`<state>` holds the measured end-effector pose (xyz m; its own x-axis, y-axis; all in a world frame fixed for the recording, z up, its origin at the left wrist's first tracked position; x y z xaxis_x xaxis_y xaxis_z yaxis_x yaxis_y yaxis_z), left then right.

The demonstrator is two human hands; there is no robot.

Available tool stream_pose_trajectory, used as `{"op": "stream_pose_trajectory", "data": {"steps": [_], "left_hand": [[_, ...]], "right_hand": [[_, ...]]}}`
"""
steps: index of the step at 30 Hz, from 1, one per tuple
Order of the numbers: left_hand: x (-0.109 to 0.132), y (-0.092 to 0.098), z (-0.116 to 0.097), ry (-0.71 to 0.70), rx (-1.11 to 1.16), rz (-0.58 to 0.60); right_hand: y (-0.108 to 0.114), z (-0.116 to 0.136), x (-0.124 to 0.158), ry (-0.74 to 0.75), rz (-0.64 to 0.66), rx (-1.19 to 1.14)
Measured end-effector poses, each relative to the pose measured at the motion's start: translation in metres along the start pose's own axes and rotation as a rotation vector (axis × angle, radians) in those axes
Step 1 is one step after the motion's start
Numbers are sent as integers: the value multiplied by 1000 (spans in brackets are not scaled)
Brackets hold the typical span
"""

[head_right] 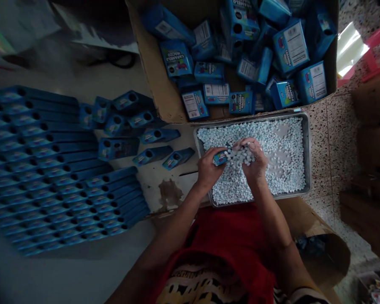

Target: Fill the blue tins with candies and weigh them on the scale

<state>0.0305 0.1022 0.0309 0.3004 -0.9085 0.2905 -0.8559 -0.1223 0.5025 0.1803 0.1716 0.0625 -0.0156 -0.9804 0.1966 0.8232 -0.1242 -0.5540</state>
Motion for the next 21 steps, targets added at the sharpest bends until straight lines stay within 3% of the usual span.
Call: {"op": "stream_pose_trajectory", "data": {"steps": [11,17,21], "left_hand": [[9,-12,-4,-3,12,23],[18,-19,-9,-2,-7,1],[20,-25,-9,0,-27,-16]], "right_hand": [[2,7,2,31,-14,-46],[-3,20,14,161,130,66],[2,22,19,244,146,138]]}}
Point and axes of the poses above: each hand's wrist, its own x-axis away from the middle knuckle, its own y-axis out of the back of the hand, z = x × y, the point moved 7 cm from there along -x, towards the middle knuckle, and after that the axes turned 13 degrees about y, right-handed, at the moved point
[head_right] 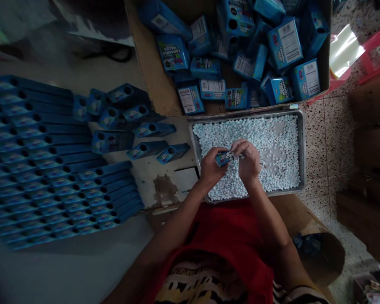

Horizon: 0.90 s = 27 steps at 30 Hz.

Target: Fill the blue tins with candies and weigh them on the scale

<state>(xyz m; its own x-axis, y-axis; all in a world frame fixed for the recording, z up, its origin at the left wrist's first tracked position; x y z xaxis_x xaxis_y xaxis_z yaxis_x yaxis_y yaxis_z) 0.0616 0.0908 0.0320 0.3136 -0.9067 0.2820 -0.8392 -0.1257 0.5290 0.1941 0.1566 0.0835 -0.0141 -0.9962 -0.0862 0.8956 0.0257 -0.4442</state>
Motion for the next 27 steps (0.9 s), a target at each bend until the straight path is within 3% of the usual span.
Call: {"op": "stream_pose_trajectory", "data": {"steps": [6,10,12,15,18,20,22,25,27], "left_hand": [[0,-7,8,-7,19,-18],[-2,-4,18,-29,69,-57],[-2,-5,30,-25,110,-67],[0,-14,59,26,211,-156],[2,-37,86,106,283,-299],[-1,-57,90,126,309,-377],[-7,-77,85,125,359,-431],[-18,-100,71,194,419,-441],[-23,-108,61,264,456,-419]], "right_hand": [[-5,-6,12,-18,16,3],[4,-6,22,-14,259,245],[35,-8,14,35,298,454],[105,-18,-15,160,208,893],[142,-54,-44,149,343,1247],[141,-80,-51,96,443,1302],[126,-95,-47,82,453,1211],[98,-101,-26,84,322,968],[94,-101,-9,48,128,848]]}}
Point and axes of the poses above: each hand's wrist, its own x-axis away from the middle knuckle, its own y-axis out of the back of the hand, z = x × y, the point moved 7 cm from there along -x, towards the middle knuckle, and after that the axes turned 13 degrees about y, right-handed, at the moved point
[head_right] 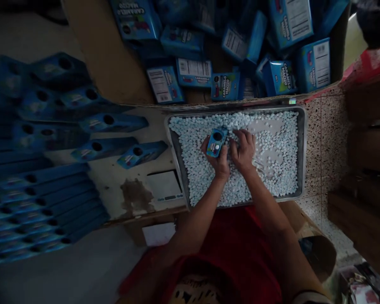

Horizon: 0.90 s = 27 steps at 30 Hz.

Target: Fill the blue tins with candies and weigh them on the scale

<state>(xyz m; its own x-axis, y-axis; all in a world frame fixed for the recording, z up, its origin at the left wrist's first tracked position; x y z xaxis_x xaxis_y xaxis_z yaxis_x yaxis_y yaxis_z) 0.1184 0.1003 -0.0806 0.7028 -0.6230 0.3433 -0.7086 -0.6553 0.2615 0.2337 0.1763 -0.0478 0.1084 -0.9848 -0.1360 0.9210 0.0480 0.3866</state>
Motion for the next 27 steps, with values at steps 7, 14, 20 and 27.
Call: {"op": "stream_pose_trajectory", "data": {"steps": [7,14,20,27], "left_hand": [[11,40,-52,12,-26,136],[2,110,-85,-229,-343,295],[13,110,-78,-180,-353,365],[13,111,-80,-157,-383,374]], "right_hand": [[11,-22,51,-609,-441,-686],[9,63,34,-688,-138,-1233],[-4,123,7,-423,6,-1144],[-11,129,5,-327,52,-960]]}}
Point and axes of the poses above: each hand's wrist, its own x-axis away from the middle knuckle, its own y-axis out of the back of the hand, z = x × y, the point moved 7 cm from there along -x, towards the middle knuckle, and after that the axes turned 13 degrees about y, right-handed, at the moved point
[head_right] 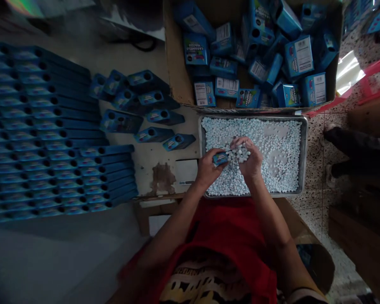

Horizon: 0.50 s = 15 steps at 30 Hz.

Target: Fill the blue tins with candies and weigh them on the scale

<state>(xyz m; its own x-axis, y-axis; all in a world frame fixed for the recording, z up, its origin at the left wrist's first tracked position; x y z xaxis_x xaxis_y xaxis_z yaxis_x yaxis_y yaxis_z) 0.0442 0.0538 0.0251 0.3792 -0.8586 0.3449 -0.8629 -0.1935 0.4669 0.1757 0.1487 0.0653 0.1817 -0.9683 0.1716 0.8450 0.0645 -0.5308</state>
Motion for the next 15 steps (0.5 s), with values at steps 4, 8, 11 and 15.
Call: {"op": "stream_pose_trajectory", "data": {"steps": [4,8,11,15], "left_hand": [[-1,1,2,11,7,0],[-1,2,2,-4,14,4],[-2,0,2,-6,15,10],[-5,-10,6,16,38,28]], "right_hand": [[-3,2,4,60,-16,39],[-5,6,10,125,-26,69],[-10,9,15,175,-31,120],[-17,12,21,238,-27,196]]}}
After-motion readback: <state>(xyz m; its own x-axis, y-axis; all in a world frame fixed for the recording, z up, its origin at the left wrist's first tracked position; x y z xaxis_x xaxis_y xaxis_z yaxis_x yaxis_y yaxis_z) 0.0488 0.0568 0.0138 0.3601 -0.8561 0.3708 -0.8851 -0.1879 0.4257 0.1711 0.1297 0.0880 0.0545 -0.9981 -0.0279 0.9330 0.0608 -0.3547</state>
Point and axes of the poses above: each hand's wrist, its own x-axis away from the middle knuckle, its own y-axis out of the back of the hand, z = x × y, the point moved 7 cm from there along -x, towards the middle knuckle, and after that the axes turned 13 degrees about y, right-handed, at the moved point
